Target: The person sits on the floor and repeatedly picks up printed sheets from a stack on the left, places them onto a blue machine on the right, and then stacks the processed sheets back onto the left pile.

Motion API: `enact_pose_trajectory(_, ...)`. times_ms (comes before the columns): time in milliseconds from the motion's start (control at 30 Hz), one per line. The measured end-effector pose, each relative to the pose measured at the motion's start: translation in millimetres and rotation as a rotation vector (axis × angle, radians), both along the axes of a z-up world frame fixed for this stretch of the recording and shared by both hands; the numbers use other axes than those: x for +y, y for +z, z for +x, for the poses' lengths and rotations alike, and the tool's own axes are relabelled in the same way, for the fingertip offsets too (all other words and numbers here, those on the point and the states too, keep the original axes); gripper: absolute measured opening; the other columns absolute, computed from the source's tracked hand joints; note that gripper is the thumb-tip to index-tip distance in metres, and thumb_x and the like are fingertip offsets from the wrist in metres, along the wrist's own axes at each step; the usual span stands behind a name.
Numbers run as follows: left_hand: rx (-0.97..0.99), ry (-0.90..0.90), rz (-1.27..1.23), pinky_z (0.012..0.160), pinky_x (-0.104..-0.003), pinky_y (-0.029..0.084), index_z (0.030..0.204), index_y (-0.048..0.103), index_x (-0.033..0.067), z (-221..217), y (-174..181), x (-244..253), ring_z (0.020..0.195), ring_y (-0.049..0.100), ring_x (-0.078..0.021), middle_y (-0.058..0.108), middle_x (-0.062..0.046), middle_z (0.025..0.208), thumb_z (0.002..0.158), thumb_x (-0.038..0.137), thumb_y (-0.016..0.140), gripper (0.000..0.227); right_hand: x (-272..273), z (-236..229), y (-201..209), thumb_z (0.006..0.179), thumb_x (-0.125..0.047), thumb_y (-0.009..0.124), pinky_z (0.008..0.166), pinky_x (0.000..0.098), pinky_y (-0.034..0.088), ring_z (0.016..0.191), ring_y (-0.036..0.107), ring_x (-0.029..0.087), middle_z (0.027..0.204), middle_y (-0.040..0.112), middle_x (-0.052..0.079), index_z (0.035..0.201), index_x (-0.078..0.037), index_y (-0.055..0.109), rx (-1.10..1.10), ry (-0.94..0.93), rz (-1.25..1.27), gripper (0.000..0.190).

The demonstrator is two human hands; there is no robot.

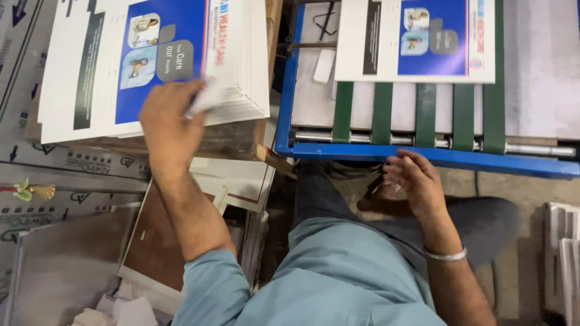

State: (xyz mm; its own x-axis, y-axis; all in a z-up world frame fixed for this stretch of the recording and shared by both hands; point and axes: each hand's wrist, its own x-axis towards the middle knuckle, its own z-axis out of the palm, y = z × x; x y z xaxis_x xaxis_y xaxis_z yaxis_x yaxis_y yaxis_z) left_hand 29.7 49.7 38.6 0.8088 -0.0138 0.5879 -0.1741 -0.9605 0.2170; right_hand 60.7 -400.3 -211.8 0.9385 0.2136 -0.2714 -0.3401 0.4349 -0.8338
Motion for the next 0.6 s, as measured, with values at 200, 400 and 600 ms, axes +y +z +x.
enact_pose_trajectory(200,-0.141,-0.038,0.123,0.1,-0.047,0.046,0.13,0.064,0.004,11,-11,-58,0.111,0.061,-0.033,0.066,-0.012,0.12,0.082,0.003,0.074,0.05,54,8,73,0.104,-0.021,0.053,0.097,0.0394,0.059,0.116,0.067,0.027,0.129,0.066,0.014,0.143,0.001,0.05,-0.206,0.338,0.086,0.045)
enact_pose_trajectory(400,0.162,-0.257,0.347,0.116,-0.056,0.037,0.129,0.062,-0.0033,-13,-31,-190,0.125,0.056,-0.0338,0.061,-0.017,0.126,0.084,0.028,0.072,0.056,92,26,92,0.107,-0.019,0.061,0.095,0.0327,0.056,0.116,0.066,0.022,0.132,0.066,0.012,0.147,0.002,0.052,-0.126,0.245,0.333,0.046)
enact_pose_trajectory(600,0.252,-0.28,0.154,0.12,-0.058,0.032,0.139,0.059,-0.0002,-49,-7,-144,0.137,0.05,-0.034,0.056,-0.018,0.145,0.093,0.042,0.074,0.065,46,63,69,0.101,-0.001,0.06,0.098,0.0322,0.059,0.116,0.067,0.022,0.132,0.065,0.012,0.142,0.003,0.055,0.054,-0.227,0.145,0.041)
